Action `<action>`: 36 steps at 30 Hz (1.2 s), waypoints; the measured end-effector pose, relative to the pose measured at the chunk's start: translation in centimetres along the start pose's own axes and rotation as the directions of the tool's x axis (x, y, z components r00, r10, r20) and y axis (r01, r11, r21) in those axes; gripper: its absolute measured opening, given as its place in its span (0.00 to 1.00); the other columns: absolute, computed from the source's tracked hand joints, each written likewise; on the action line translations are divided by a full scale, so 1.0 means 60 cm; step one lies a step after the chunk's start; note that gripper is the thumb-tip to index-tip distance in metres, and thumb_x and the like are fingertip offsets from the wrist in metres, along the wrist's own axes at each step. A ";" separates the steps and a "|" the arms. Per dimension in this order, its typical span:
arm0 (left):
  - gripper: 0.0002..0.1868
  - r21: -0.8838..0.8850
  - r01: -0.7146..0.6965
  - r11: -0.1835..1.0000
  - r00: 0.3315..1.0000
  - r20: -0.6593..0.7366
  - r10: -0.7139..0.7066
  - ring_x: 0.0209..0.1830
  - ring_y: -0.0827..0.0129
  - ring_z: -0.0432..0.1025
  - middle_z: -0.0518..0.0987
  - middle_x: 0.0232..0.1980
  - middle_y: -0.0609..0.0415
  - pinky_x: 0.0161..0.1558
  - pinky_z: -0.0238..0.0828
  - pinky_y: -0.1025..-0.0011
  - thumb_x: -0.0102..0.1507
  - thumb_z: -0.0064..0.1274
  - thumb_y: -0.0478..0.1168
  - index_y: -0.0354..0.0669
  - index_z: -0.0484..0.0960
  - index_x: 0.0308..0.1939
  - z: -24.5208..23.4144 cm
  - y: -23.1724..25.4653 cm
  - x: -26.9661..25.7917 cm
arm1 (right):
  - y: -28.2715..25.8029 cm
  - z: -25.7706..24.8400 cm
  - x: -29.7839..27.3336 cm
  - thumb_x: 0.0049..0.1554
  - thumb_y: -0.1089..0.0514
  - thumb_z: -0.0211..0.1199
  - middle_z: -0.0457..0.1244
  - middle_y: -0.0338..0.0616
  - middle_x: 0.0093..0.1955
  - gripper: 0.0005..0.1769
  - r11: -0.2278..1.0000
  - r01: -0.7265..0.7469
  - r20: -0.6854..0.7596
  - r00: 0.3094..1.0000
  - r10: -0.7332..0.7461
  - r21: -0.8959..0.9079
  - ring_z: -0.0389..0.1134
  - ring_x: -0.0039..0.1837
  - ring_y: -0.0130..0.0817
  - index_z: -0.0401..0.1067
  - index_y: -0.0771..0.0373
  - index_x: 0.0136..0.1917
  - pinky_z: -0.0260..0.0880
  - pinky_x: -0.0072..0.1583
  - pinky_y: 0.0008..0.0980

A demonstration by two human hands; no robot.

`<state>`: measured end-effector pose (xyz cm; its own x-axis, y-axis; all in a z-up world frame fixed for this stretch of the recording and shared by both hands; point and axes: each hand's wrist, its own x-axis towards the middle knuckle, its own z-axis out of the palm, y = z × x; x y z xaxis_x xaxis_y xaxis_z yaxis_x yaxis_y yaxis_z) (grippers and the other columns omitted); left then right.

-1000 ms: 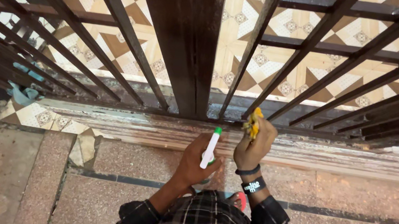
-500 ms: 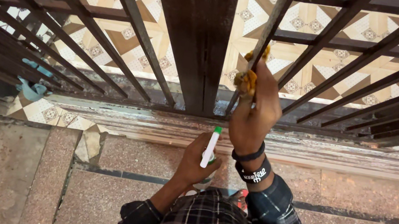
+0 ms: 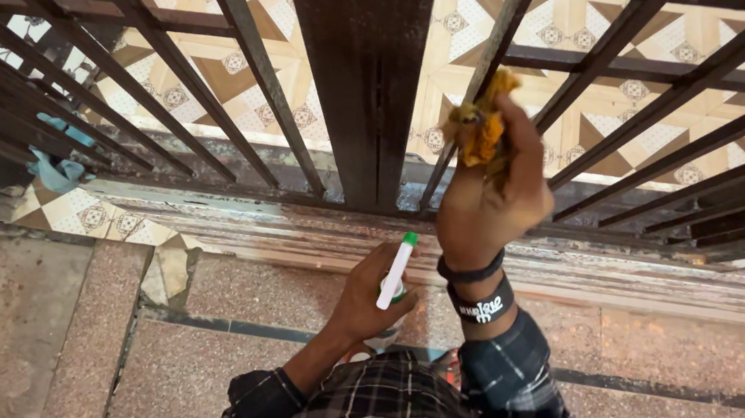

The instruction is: The person sprays a liquid from a bottle onto the metal bars of a gate and wipes them with a yellow cloth.

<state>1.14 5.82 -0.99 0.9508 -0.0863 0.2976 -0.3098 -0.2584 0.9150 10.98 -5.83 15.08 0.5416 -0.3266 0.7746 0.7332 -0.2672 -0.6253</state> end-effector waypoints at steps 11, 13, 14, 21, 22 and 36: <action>0.30 0.016 -0.008 1.000 0.999 0.036 0.007 0.37 0.65 0.74 0.77 0.46 0.51 0.41 0.74 0.67 0.54 0.63 0.36 0.41 0.76 0.61 0.020 0.011 0.004 | -0.012 -0.027 -0.008 0.67 0.69 0.57 0.68 0.53 0.63 0.25 0.984 -0.175 0.255 0.951 0.173 -0.016 0.73 0.60 0.35 0.61 0.70 0.76 0.75 0.61 0.31; 0.30 0.014 -0.004 1.000 1.000 0.031 0.003 0.36 0.66 0.74 0.77 0.46 0.51 0.41 0.74 0.67 0.54 0.63 0.35 0.41 0.76 0.61 0.020 0.015 0.001 | -0.010 -0.018 -0.010 0.69 0.69 0.55 0.65 0.55 0.67 0.26 0.968 -0.232 0.265 0.943 0.200 0.094 0.70 0.63 0.36 0.58 0.69 0.78 0.73 0.64 0.32; 0.30 0.010 0.000 1.000 1.000 0.026 -0.001 0.35 0.66 0.73 0.76 0.45 0.51 0.41 0.73 0.67 0.54 0.63 0.35 0.41 0.76 0.61 0.020 0.016 0.001 | -0.006 -0.015 -0.011 0.70 0.68 0.54 0.62 0.57 0.72 0.27 0.937 -0.286 0.280 0.933 0.226 0.199 0.68 0.66 0.37 0.56 0.69 0.80 0.71 0.67 0.34; 0.29 -0.039 0.158 0.987 0.987 0.024 -0.157 0.35 0.67 0.74 0.75 0.41 0.52 0.37 0.73 0.67 0.54 0.62 0.36 0.43 0.76 0.60 0.018 0.019 -0.005 | 0.041 -0.036 -0.046 0.67 0.68 0.53 0.72 0.47 0.56 0.21 0.972 -0.185 0.276 0.936 0.220 -0.146 0.77 0.56 0.35 0.68 0.66 0.72 0.80 0.58 0.30; 0.30 -0.030 0.097 0.995 0.995 0.014 -0.097 0.36 0.66 0.74 0.76 0.41 0.51 0.38 0.73 0.67 0.54 0.63 0.35 0.42 0.76 0.60 0.019 0.020 -0.003 | 0.039 -0.042 -0.051 0.64 0.69 0.54 0.70 0.53 0.59 0.22 0.982 -0.070 0.279 0.953 0.118 -0.176 0.75 0.61 0.41 0.68 0.67 0.70 0.77 0.61 0.34; 0.30 -0.063 0.020 0.998 1.000 -0.014 -0.021 0.39 0.66 0.74 0.77 0.47 0.50 0.41 0.74 0.66 0.54 0.63 0.34 0.40 0.75 0.61 0.033 0.009 0.000 | 0.046 -0.025 -0.045 0.61 0.77 0.54 0.69 0.54 0.64 0.26 0.988 -0.121 0.135 0.985 0.107 0.098 0.74 0.62 0.36 0.69 0.66 0.71 0.75 0.65 0.34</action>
<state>0.95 3.77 -1.01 0.9571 -0.0672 0.2820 -0.2898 -0.1986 0.9363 10.94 -7.07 11.11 0.6678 -0.2279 0.7086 0.6988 -0.1359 -0.7023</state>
